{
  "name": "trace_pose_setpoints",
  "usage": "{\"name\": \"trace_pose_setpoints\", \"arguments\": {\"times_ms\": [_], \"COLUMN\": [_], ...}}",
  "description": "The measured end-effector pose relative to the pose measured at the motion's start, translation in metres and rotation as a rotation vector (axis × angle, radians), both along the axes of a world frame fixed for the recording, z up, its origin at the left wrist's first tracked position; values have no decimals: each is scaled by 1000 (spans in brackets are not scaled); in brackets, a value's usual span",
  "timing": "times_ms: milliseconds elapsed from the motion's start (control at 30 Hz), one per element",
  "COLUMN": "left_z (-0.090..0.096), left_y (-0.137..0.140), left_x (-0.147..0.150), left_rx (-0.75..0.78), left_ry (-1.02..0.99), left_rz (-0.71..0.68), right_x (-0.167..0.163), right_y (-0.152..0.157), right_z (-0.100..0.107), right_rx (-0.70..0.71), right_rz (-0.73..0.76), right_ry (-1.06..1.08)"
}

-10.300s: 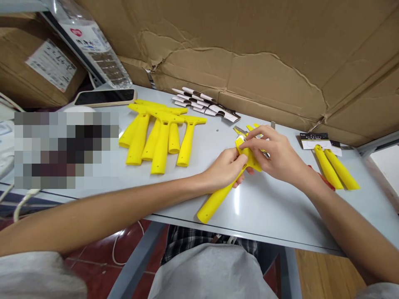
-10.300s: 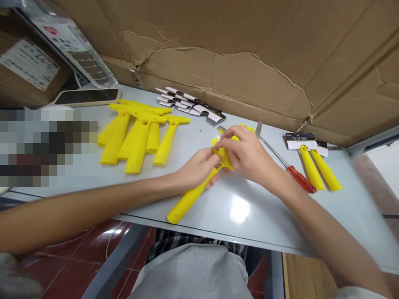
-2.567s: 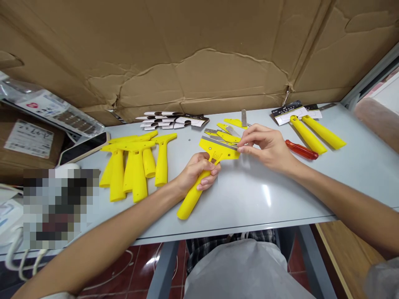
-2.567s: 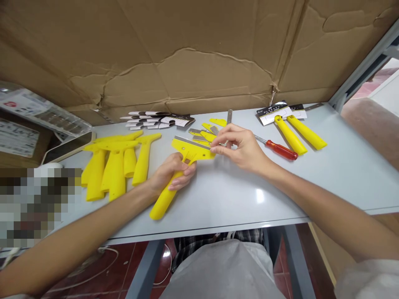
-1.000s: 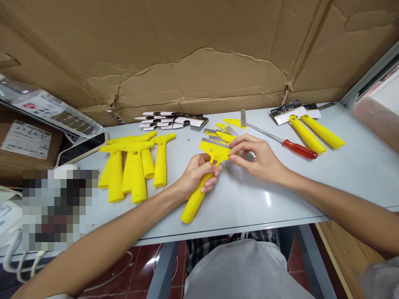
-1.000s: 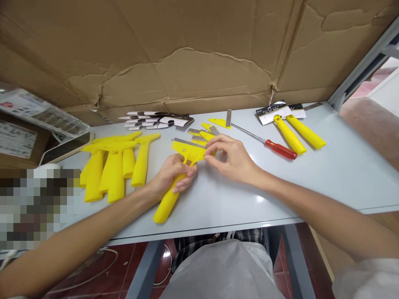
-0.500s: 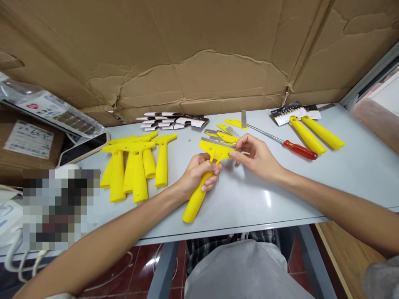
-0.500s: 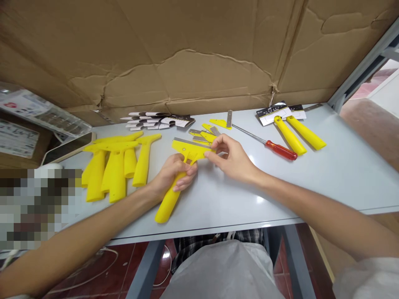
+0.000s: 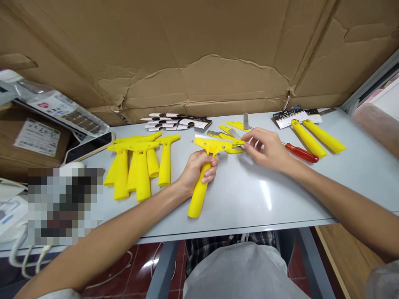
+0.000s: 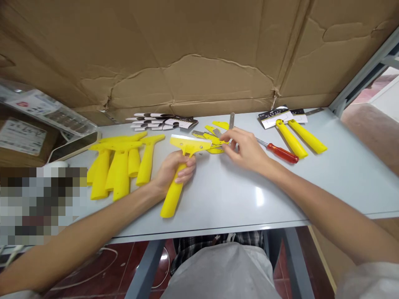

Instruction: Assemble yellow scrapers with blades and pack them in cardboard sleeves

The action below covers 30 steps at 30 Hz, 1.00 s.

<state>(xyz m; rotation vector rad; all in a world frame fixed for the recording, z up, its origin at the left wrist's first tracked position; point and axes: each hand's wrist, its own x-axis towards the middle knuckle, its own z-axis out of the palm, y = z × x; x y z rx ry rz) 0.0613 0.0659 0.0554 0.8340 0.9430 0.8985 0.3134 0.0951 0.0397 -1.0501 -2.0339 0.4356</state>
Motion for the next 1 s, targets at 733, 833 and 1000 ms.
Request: {"name": "trace_pose_setpoints", "arguments": {"times_ms": [733, 833, 1000], "left_z": [0, -1, 1], "left_y": [-4, -5, -5], "left_x": [3, 3, 4], "left_rx": [27, 37, 36], "left_ry": [13, 18, 35], "left_rz": [1, -14, -5], "right_x": [-16, -16, -16], "right_y": [-17, -17, -19], "right_z": [-16, -15, -11], "right_rx": [93, 87, 83], "right_rz": [178, 168, 134], "right_ry": [-145, -148, -195]}}
